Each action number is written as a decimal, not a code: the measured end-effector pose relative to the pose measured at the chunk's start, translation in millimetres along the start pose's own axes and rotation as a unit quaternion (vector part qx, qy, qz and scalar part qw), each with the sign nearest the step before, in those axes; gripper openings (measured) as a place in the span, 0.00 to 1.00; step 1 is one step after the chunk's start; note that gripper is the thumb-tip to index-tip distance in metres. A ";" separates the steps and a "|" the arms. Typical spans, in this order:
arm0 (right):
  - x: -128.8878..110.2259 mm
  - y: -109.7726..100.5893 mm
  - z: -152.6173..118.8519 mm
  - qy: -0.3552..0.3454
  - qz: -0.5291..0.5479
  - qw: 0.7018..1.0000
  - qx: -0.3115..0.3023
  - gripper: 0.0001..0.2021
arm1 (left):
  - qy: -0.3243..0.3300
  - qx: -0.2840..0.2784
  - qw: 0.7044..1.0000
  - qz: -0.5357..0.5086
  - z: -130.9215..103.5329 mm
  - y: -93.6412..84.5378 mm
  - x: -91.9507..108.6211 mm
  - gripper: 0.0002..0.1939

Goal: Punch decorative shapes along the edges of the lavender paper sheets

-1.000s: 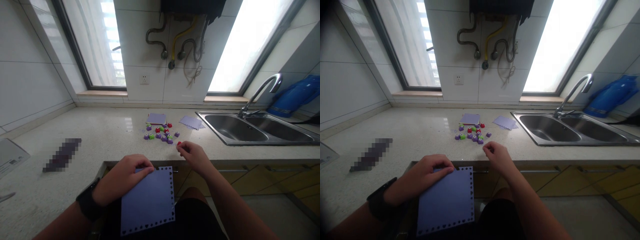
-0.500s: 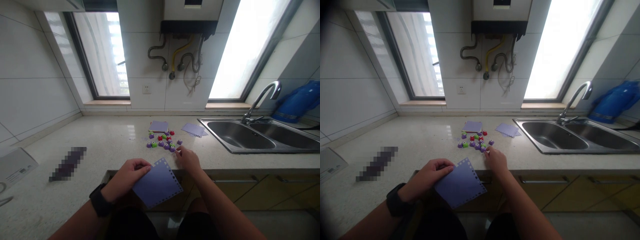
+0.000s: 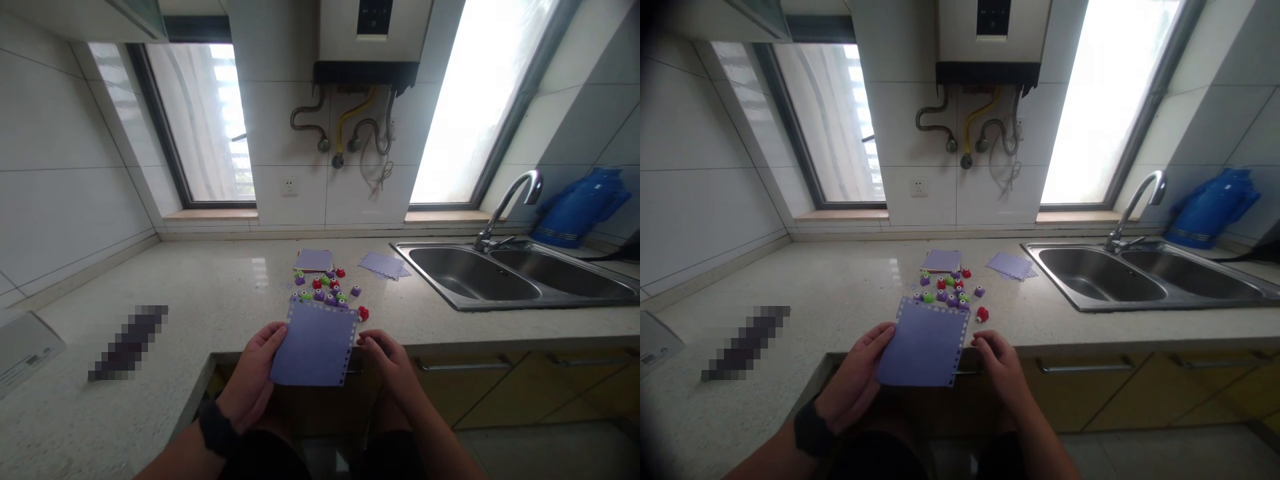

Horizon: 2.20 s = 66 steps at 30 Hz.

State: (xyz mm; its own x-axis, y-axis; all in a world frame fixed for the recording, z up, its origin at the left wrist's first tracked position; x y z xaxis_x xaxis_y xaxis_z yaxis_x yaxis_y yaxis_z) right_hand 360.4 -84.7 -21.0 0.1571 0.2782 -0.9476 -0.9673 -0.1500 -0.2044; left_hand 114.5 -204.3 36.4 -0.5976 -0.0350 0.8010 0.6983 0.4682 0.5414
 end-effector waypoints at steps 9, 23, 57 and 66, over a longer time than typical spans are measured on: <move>-13.9 34.9 -29.9 0.097 0.234 0.959 -0.126 0.15 | 0.007 0.025 0.997 -0.068 2.7 6.1 -19.2 0.16; -54.6 -14.4 -8.4 -0.018 -0.068 0.970 -0.233 0.12 | -0.130 -0.259 0.936 0.200 13.6 -20.9 -23.4 0.20; -16.1 -45.5 120.7 -0.113 -0.353 0.913 -0.171 0.12 | 0.058 0.031 0.996 0.065 143.1 -48.0 33.7 0.11; 3.0 1.1 127.1 -0.104 -0.332 0.936 -0.044 0.11 | 0.057 0.034 0.994 0.089 146.2 -49.3 30.9 0.15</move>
State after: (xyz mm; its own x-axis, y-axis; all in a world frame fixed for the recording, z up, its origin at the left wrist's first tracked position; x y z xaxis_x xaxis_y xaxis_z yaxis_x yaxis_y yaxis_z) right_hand 334.5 36.5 7.1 0.6680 0.5144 -0.5377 -0.6482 0.0473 -0.7600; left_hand 4.1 -99.3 -2.8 -0.4149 -0.0446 0.9088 0.7583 0.5351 0.3724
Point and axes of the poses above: each hand's wrist, its own z-axis towards the middle knuckle, its own y-axis out of the palm, x = y × z, the point moved 2 cm from there along z, towards the middle knuckle, and after that the axes turned 8 degrees about x, right-handed, at the moved point
